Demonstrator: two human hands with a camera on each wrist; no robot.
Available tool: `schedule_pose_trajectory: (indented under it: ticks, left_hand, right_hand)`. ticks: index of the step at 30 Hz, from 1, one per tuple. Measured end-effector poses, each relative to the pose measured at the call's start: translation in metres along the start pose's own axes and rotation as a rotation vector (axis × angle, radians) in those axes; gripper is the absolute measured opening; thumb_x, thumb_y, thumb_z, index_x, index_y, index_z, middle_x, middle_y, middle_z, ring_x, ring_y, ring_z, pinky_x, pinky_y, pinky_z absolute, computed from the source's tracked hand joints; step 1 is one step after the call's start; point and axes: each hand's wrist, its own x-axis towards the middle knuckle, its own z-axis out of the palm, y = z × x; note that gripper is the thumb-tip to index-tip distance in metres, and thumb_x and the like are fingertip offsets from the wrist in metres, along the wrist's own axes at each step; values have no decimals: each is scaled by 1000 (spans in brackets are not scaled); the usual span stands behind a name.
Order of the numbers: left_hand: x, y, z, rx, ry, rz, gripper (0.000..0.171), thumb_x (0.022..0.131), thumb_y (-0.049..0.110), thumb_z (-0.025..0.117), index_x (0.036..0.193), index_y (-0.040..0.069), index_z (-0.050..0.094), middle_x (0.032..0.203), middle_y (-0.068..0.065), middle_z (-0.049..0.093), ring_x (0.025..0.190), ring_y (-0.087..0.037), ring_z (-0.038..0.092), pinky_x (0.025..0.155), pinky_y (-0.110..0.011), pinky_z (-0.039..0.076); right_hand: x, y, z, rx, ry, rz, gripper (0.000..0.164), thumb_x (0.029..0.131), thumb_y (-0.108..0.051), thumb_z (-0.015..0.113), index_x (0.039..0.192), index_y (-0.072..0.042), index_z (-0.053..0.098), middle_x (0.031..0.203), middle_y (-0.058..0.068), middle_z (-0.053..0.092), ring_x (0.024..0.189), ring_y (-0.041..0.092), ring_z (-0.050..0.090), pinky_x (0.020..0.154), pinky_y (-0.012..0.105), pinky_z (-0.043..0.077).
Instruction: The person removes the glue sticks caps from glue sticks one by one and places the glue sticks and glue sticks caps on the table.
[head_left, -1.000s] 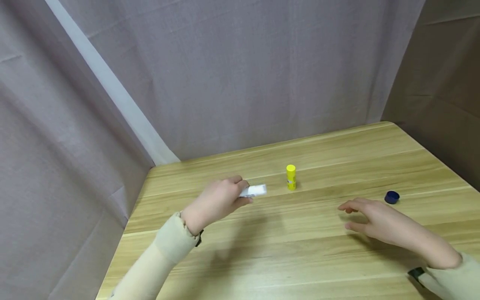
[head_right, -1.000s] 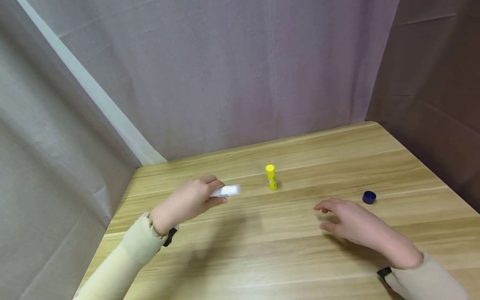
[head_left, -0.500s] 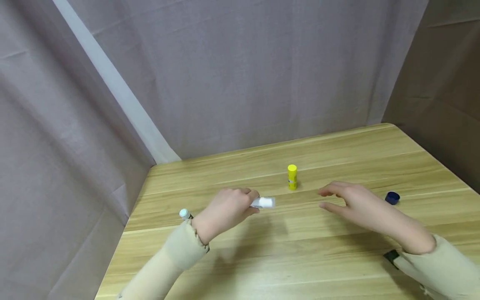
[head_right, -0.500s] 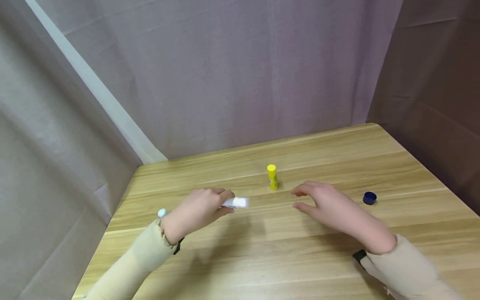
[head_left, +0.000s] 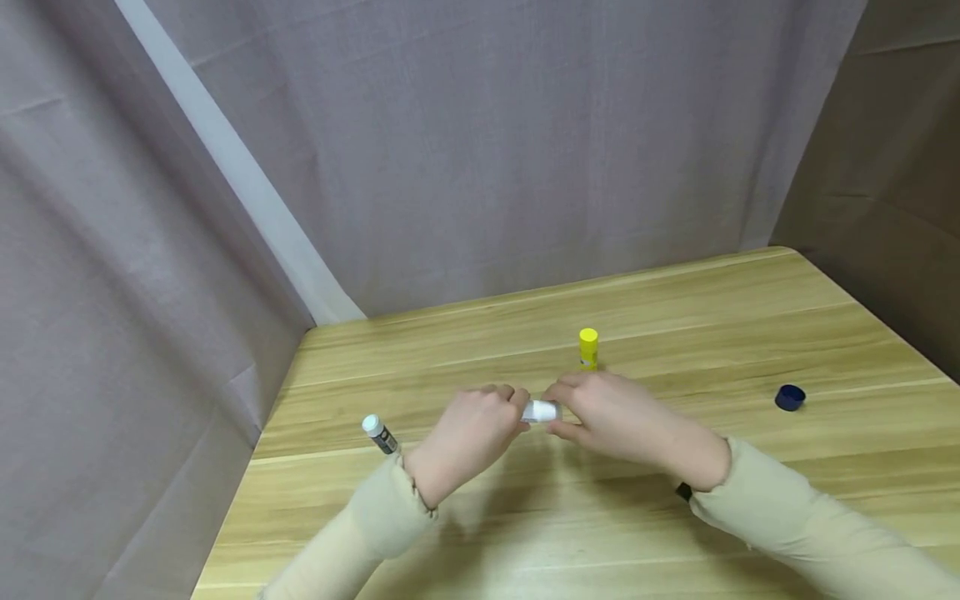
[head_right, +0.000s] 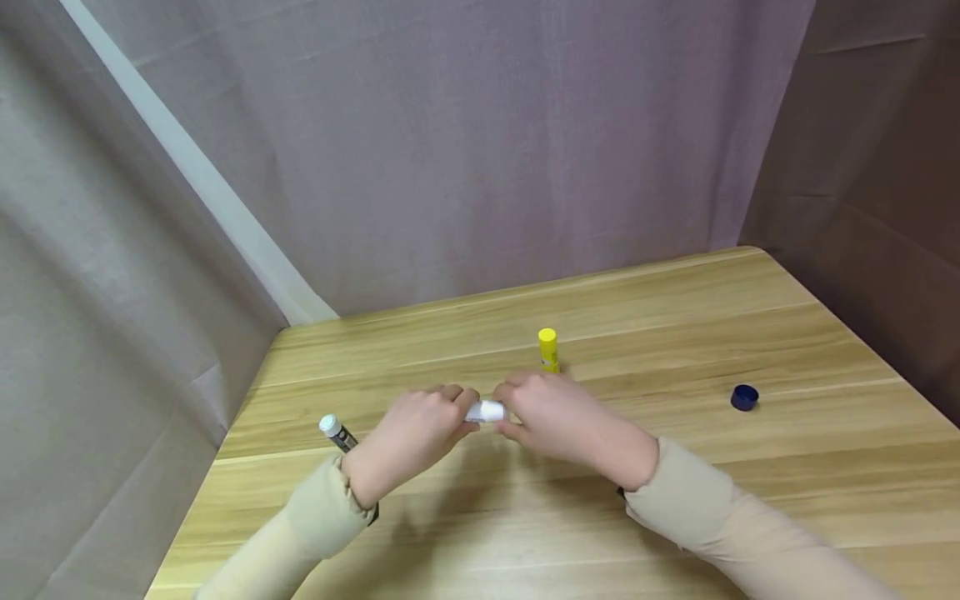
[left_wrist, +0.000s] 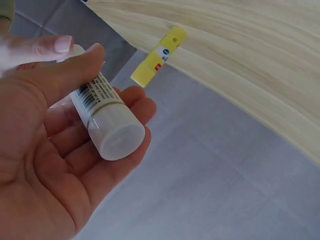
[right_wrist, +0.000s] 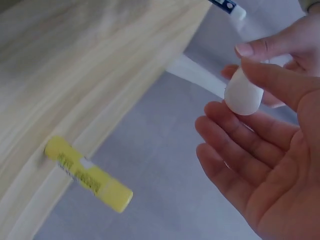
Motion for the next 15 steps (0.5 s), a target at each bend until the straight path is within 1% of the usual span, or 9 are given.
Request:
schedule_pose_trajectory:
  ticks: [3, 10, 15]
  left_hand:
    - [-1, 1, 4, 1, -8, -5, 21, 92, 29, 76, 93, 10, 67, 79, 2, 68, 61, -9, 59, 47, -20, 46]
    - [-4, 2, 9, -43, -71, -11, 18, 93, 26, 74, 95, 9, 67, 79, 1, 68, 59, -7, 54, 45, -17, 41]
    - [-4, 3, 12, -68, -96, -12, 19, 94, 27, 73, 96, 9, 67, 79, 1, 67, 58, -6, 52, 46, -14, 40]
  right_hand:
    - [3, -2, 7, -13, -4, 8, 24, 86, -20, 80, 103, -5, 72, 92, 1, 69, 68, 4, 58, 60, 24, 52]
    - [5, -1, 15, -3, -17, 18, 22, 85, -18, 82, 99, -5, 71, 86, -1, 67, 65, 2, 54, 56, 21, 49]
    - [4, 1, 21, -41, 27, -1, 24, 83, -17, 84, 98, -4, 69, 85, -1, 66, 65, 3, 55, 56, 21, 50]
